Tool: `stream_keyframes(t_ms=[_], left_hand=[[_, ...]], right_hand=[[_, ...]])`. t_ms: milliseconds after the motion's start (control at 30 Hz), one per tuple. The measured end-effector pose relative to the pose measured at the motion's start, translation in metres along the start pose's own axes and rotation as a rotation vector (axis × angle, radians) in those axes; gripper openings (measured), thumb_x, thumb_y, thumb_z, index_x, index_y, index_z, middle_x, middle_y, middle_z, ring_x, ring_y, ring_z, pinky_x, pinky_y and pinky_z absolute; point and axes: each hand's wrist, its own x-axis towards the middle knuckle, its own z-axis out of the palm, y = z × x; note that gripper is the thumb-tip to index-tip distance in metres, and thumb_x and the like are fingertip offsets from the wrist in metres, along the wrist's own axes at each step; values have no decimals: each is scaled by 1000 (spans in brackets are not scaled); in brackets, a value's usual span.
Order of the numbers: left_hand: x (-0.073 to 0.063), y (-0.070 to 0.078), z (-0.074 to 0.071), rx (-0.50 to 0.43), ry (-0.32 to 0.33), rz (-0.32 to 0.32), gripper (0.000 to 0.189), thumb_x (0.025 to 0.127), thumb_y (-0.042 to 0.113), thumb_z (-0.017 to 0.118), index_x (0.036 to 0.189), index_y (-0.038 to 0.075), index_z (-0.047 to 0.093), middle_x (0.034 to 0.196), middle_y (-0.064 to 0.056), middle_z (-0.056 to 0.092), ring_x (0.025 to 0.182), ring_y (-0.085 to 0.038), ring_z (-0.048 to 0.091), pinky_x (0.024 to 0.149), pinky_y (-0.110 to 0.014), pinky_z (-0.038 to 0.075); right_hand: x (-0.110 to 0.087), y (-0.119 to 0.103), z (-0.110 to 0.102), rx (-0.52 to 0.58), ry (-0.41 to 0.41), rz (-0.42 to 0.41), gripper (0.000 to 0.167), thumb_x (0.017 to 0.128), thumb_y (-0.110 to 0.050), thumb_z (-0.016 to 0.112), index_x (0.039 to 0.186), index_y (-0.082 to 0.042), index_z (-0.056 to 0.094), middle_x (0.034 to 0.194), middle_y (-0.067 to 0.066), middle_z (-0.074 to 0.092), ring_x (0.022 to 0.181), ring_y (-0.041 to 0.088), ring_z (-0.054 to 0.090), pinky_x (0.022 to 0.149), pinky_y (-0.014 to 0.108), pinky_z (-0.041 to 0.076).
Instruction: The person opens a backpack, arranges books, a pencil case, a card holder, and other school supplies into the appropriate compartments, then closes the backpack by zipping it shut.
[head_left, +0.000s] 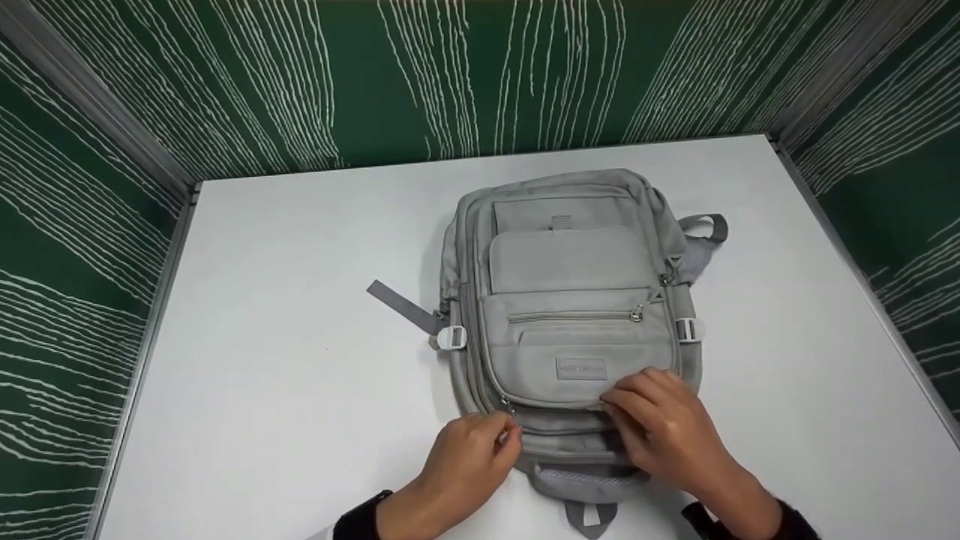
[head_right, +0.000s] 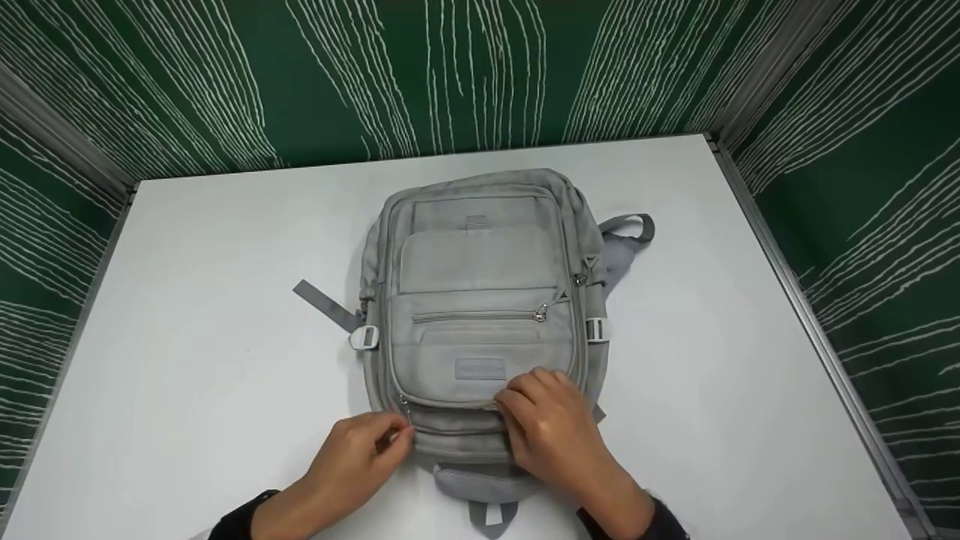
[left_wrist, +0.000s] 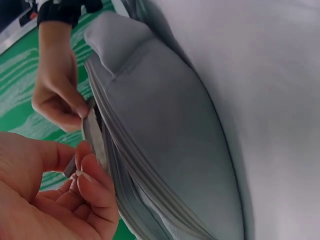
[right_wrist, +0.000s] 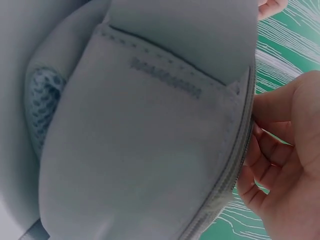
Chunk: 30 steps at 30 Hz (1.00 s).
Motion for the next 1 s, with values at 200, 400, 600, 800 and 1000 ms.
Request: stream_keyframes(t_ms=[200, 400, 600, 800, 1000], left_hand=[[3, 15, 14, 5, -8, 118, 13, 83, 16, 55, 71, 17, 58, 59, 15, 51, 53, 5, 46, 47, -10, 36], [11, 29, 27, -5, -44, 185, 17, 84, 14, 53, 68, 17, 53, 55, 14, 48, 49, 5, 44, 44, -9, 33], [17, 37, 38, -11, -38, 224, 25, 84, 14, 52, 62, 19, 41, 50, 15, 35, 45, 4, 37, 40, -10, 27], [21, 44, 46, -36, -70, 234, 28, 84, 13, 51, 61, 19, 36, 50, 14, 29, 44, 4, 32, 40, -9, 23], [21, 43, 49, -42, -38, 253, 25, 83, 12, 51, 62, 19, 39, 51, 14, 33, 45, 4, 36, 41, -9, 25]], right_hand=[[-5, 2, 4, -20, -27, 12, 15, 70, -8, 63, 84, -8, 67, 84, -3, 59, 73, 15, 50, 66, 29, 36], [-8, 2, 4, -24, -27, 26, 17, 69, -8, 61, 85, -8, 67, 84, -4, 59, 74, 14, 51, 66, 29, 36], [-9, 0, 6, -19, -1, 14, 16, 68, -7, 62, 83, -7, 67, 82, -3, 59, 72, 15, 50, 65, 30, 36], [-11, 0, 7, -18, -8, 16, 17, 67, -6, 63, 83, -6, 67, 83, -3, 59, 72, 15, 50, 66, 29, 36], [-10, -11, 3, 21, 22, 71, 20, 67, -5, 66, 86, -9, 68, 84, -5, 60, 73, 13, 51, 68, 26, 37]])
